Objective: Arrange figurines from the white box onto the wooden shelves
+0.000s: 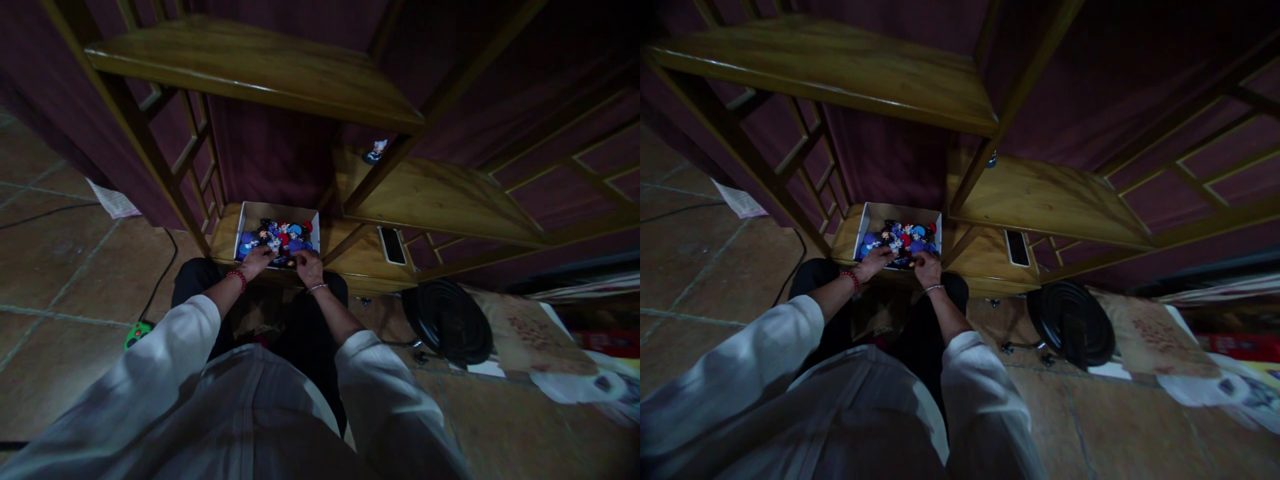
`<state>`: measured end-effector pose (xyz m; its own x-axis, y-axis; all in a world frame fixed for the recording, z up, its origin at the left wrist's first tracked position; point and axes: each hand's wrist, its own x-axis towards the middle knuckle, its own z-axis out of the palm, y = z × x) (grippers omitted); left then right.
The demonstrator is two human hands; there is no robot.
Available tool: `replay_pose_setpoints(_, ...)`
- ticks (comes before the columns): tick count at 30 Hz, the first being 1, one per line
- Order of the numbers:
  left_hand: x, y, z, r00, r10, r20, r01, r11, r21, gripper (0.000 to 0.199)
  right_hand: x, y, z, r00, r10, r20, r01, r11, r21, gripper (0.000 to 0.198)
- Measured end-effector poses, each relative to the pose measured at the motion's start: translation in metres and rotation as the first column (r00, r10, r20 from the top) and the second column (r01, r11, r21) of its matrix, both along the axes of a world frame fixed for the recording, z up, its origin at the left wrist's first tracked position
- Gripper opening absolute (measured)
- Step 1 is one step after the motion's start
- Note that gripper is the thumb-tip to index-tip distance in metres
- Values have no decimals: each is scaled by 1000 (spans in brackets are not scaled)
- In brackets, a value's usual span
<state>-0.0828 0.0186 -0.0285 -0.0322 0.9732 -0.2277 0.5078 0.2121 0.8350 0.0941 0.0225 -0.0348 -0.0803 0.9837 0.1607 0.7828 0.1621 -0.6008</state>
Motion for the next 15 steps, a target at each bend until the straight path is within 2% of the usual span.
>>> replay_pose_setpoints(3,0,0,0,1000,3,16,-3,1000,12,29,1,1,-4,993,-94,-68,92,995,-37,24)
replay_pose_setpoints(7,0,0,-2,1000,11,26,-11,1000,-4,29,0,7,-6,983,-181,-37,179,983,-50,27)
replay_pose_setpoints(15,-2,3,-9,1000,-5,16,5,1000,3,31,-5,17,-5,982,-188,-16,184,973,-136,36)
